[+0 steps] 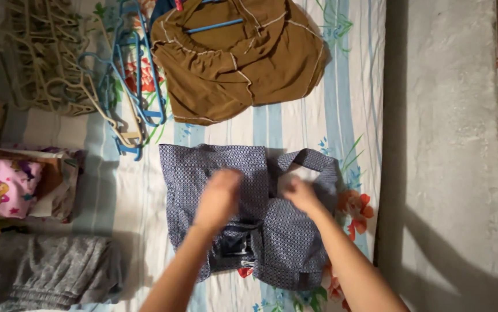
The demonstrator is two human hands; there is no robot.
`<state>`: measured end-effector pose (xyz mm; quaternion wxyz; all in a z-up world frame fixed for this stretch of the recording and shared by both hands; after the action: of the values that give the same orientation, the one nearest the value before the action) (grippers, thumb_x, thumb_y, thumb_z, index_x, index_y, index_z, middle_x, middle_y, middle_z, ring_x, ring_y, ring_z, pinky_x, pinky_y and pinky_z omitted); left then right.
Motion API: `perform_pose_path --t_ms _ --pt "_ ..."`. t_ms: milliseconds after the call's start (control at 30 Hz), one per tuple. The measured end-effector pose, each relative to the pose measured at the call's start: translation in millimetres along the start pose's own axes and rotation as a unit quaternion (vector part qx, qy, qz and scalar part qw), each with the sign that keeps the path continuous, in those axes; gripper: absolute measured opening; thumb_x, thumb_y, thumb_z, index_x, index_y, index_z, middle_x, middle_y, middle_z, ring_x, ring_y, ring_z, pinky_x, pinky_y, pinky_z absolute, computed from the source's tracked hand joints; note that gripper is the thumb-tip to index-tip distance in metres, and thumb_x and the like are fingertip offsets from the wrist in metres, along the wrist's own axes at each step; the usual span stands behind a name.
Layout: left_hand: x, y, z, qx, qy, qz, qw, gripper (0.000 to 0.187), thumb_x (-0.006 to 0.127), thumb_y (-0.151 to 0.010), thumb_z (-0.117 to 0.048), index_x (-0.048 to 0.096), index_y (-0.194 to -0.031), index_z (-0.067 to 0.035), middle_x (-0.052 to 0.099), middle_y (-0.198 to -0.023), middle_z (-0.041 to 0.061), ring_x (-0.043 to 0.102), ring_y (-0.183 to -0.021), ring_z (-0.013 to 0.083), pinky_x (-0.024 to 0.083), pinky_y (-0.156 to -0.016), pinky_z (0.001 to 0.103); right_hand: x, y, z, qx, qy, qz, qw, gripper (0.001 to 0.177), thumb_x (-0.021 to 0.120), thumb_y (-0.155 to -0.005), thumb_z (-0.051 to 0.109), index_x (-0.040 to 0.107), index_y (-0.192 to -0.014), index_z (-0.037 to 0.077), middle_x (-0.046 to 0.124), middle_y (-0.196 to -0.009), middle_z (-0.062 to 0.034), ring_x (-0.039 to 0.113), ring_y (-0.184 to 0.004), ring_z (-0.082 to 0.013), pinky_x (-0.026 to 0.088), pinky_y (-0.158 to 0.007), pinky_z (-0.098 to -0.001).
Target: Folding various items of clothing such as shorts and shirts on a bed.
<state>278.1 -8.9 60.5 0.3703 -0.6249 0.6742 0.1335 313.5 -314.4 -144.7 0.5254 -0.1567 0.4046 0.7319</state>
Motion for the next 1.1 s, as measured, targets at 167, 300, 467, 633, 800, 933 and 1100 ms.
perform_pose_path --t_ms 167,300,467,633,800,933,1100 --pt "51.4 -11.6 -48.4 -0.07 0.014 0.15 0.986 0.049 0.068 -0.088 -0.016 0.056 -0.135 -0.012 0.06 -0.123 0.017 0.059 -0.116 0.0381 0.054 -0.09 0.048 11.7 50.2 9.1 0.227 -0.139 0.263 0.927 0.04 0.065 -0.097 0.026 0.066 -0.125 -0.002 0.072 -0.117 -0.0167 0.068 -0.103 -0.025 0.055 -0.088 -0.0399" --pt "66.8 -10.8 -36.6 -0.209 -0.012 0.146 0.967 0.089 0.084 -0.079 -0.044 0.035 -0.147 -0.013 0.049 -0.125 0.022 0.053 -0.117 0.043 0.055 -0.085 0.05 53.5 31.7 -11.6 0.11 -0.319 0.289 0.896 0.039 0.065 -0.09 0.017 0.069 -0.126 0.001 0.074 -0.118 -0.0101 0.068 -0.101 -0.0187 0.055 -0.088 -0.0337" --pt "78.9 9.6 -6.2 -0.25 0.016 0.124 0.96 0.078 0.074 -0.088 -0.024 0.035 -0.156 -0.022 0.051 -0.127 0.022 0.057 -0.116 0.0414 0.056 -0.092 0.048 6.4 32.2 71.0 0.108 -0.514 0.067 0.848 0.034 0.071 -0.094 0.013 0.066 -0.125 0.001 0.074 -0.115 -0.0085 0.069 -0.1 -0.0177 0.054 -0.086 -0.0325" --pt "70.4 2.1 -19.4 -0.188 0.098 0.031 0.977 0.099 0.082 -0.078 -0.022 0.023 -0.157 -0.017 0.041 -0.141 0.032 0.047 -0.126 0.0521 0.046 -0.103 0.052 -83.6 39.3 171.1 -0.134 -0.141 -0.121 0.973 0.031 0.077 -0.094 0.016 0.068 -0.121 0.003 0.079 -0.106 -0.0127 0.076 -0.096 -0.0218 0.06 -0.087 -0.0345" --pt "42.8 -39.4 -42.8 -0.215 -0.137 0.032 0.966 0.108 0.079 -0.065 -0.009 0.028 -0.159 -0.026 0.029 -0.16 0.027 0.031 -0.146 0.0524 0.03 -0.107 0.07 -87.8 32.4 176.0 -0.371 0.054 0.103 0.922 0.057 0.068 -0.089 0.0 0.053 -0.143 -0.007 0.057 -0.14 -0.0275 0.054 -0.131 -0.0393 0.041 -0.107 -0.0465" --pt "59.6 -48.8 -35.6 -0.023 -0.162 0.035 0.986 0.094 0.068 -0.072 0.002 0.044 -0.157 -0.031 0.04 -0.157 0.017 0.04 -0.143 0.0375 0.036 -0.119 0.058 -66.4 -10.3 68.0 -0.089 -0.179 0.155 0.967 0.06 0.062 -0.092 0.004 0.04 -0.148 0.008 0.06 -0.143 -0.0108 0.063 -0.122 -0.03 0.05 -0.104 -0.0362" --pt "78.0 -70.6 -28.6 -0.018 -0.237 0.245 0.94 0.066 0.077 -0.07 -0.019 0.057 -0.133 -0.019 0.042 -0.154 0.017 0.041 -0.14 0.0351 0.04 -0.109 0.057 -112.4 23.1 80.0 -0.116 0.292 0.139 0.939 0.059 0.066 -0.081 0.001 0.061 -0.137 0.016 0.062 -0.142 -0.0043 0.049 -0.14 -0.0217 0.017 -0.124 -0.0531"
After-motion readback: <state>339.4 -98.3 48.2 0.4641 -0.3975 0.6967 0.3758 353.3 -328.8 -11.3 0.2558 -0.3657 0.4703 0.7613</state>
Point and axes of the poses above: each hand's wrist, its own y-axis away from the middle knuckle, its own x-axis out of the palm, z = x × y, the point moved 4 cm from there along -y, towards the middle knuckle
